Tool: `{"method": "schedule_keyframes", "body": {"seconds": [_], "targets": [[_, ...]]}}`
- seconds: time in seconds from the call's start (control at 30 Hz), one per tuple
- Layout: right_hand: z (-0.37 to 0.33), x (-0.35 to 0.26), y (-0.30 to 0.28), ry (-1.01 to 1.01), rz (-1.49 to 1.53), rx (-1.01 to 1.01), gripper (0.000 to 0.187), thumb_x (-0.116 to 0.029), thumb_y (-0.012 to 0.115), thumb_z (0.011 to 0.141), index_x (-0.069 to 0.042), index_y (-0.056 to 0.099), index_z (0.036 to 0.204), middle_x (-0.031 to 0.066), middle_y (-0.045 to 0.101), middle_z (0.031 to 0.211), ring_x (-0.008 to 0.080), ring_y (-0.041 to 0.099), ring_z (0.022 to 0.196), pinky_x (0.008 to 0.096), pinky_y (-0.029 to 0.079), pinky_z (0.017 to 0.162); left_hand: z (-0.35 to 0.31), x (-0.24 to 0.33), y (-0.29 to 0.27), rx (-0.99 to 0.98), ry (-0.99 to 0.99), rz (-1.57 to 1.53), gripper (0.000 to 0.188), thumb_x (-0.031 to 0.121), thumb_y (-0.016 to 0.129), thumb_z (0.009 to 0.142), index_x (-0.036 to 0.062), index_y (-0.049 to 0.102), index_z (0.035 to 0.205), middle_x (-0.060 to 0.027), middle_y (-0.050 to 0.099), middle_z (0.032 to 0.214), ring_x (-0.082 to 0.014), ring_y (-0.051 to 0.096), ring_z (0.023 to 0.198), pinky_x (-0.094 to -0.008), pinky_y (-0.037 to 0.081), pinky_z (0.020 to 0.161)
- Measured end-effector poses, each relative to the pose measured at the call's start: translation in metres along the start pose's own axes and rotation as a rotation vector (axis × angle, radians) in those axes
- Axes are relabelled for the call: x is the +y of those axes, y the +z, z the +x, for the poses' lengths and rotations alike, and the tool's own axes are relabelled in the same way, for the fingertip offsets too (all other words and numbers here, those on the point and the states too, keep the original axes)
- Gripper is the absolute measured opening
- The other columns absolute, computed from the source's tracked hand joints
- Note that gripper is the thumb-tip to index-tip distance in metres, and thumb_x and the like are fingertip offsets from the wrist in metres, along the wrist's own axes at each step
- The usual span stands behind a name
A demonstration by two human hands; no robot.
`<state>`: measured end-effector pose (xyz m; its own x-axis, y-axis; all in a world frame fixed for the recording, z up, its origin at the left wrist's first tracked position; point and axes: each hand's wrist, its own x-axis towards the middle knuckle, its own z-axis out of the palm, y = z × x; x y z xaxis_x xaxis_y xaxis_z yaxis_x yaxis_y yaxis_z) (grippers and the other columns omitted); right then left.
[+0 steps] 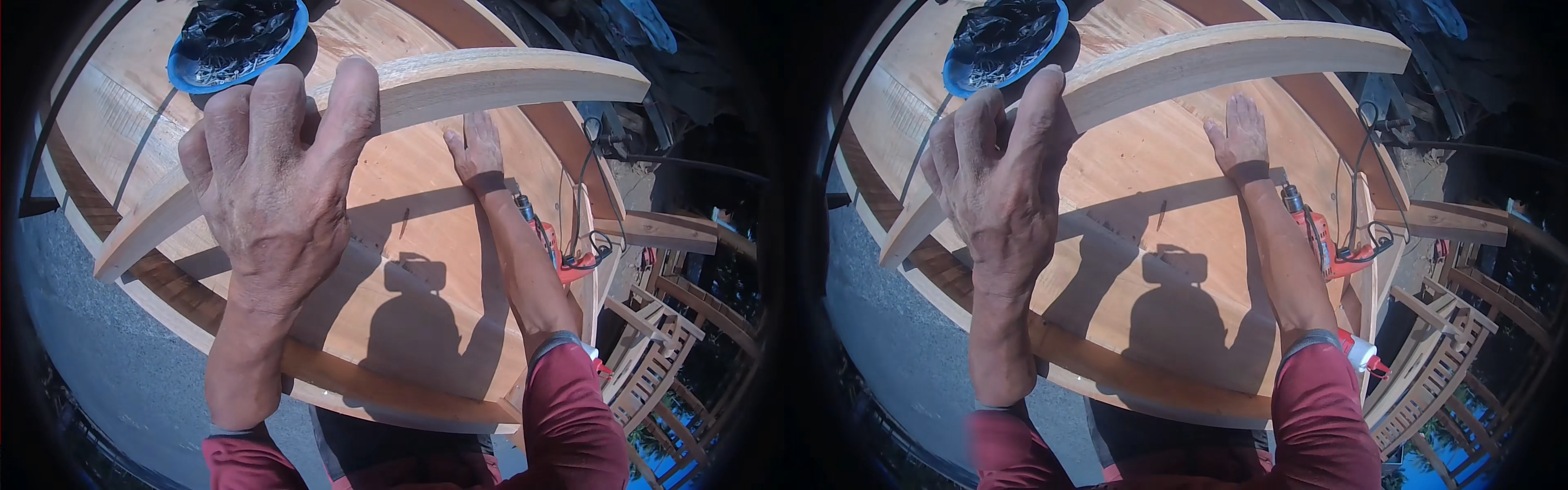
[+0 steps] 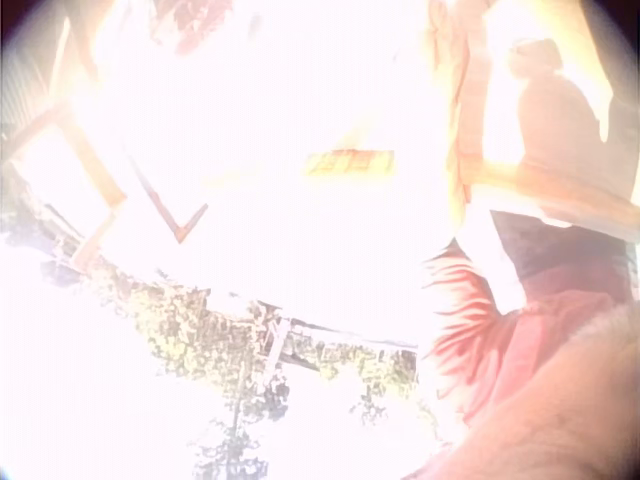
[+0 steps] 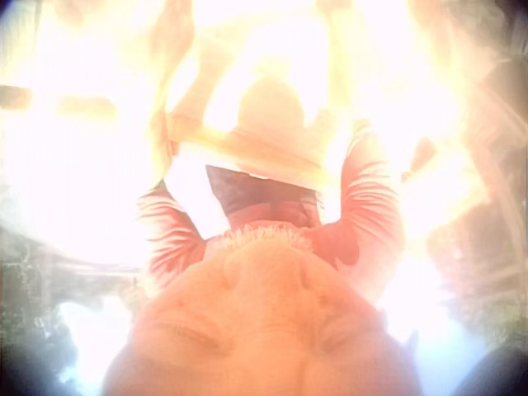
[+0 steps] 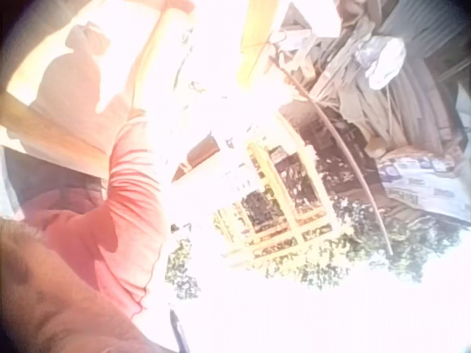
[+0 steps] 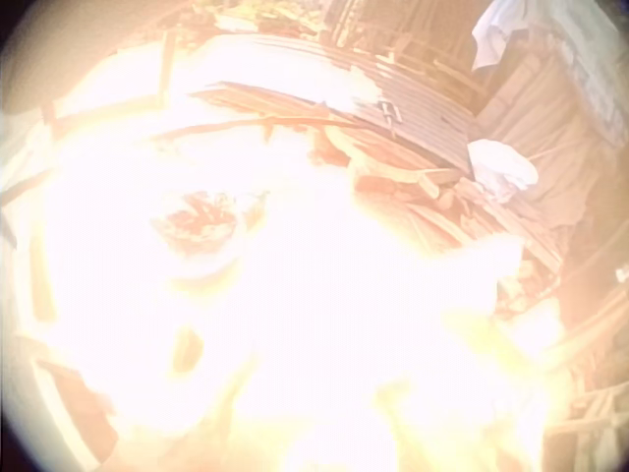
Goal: The person uses a circular saw to cut a piece of wood, applies glue to several wooden slats, and then uses a power drill to secure the slats to the underside of a wooden bench.
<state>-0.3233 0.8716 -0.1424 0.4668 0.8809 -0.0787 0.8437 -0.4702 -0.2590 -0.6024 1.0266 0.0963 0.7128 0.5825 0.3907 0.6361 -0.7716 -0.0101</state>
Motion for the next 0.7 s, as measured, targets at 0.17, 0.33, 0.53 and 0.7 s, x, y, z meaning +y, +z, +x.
{"method": "schedule_keyframes", "body": {"seconds": [0.17, 0.33, 0.53, 0.7], "targets": [[-0.104, -0.169, -0.018, -0.760, 0.256, -0.420, 0.073, -0.046, 0.061, 0.096, 0.001, 0.046, 0.150, 0.0250, 0.045, 0.153, 0.0398, 0.035, 0.149, 0.0508, 0.023, 0.126, -0.011, -0.037, 0.002, 0.148, 0.063, -0.012, 0.046, 0.014, 0.068, 0.081, 0.0222, 0.060, 0.125, -0.0001, 0.046, 0.095, -0.0203, 0.048, 0.091, -0.0405, 0.037, 0.082], [-0.131, -0.144, -0.063, -1.075, 0.398, -0.538, 0.065, -0.046, 0.066, 0.090, -0.011, 0.056, 0.144, 0.0132, 0.054, 0.150, 0.0310, 0.043, 0.146, 0.0485, 0.025, 0.127, 0.006, 0.002, -0.002, 0.094, 0.093, -0.150, 0.048, 0.018, 0.065, 0.084, 0.0134, 0.059, 0.131, -0.0045, 0.048, 0.095, -0.0217, 0.050, 0.087, -0.0398, 0.038, 0.077], [-0.149, -0.194, -0.053, -0.617, 0.308, -0.453, 0.065, -0.038, 0.076, 0.083, -0.016, 0.058, 0.142, 0.0199, 0.057, 0.143, 0.0412, 0.049, 0.137, 0.0562, 0.032, 0.118, -0.007, -0.007, -0.001, 0.130, 0.153, -0.125, 0.050, 0.021, 0.062, 0.084, 0.0087, 0.059, 0.132, -0.0058, 0.051, 0.096, -0.0223, 0.050, 0.087, -0.0395, 0.038, 0.077], [-0.213, -0.142, -0.051, -0.315, 0.328, -0.142, 0.062, -0.038, 0.074, 0.087, -0.004, 0.059, 0.137, 0.0258, 0.055, 0.143, 0.0441, 0.046, 0.140, 0.0577, 0.027, 0.122, 0.009, 0.027, -0.008, 0.105, 0.213, -0.211, 0.044, 0.021, 0.063, 0.083, 0.0047, 0.060, 0.125, -0.0071, 0.051, 0.094, -0.0220, 0.051, 0.087, -0.0378, 0.040, 0.075]]}}
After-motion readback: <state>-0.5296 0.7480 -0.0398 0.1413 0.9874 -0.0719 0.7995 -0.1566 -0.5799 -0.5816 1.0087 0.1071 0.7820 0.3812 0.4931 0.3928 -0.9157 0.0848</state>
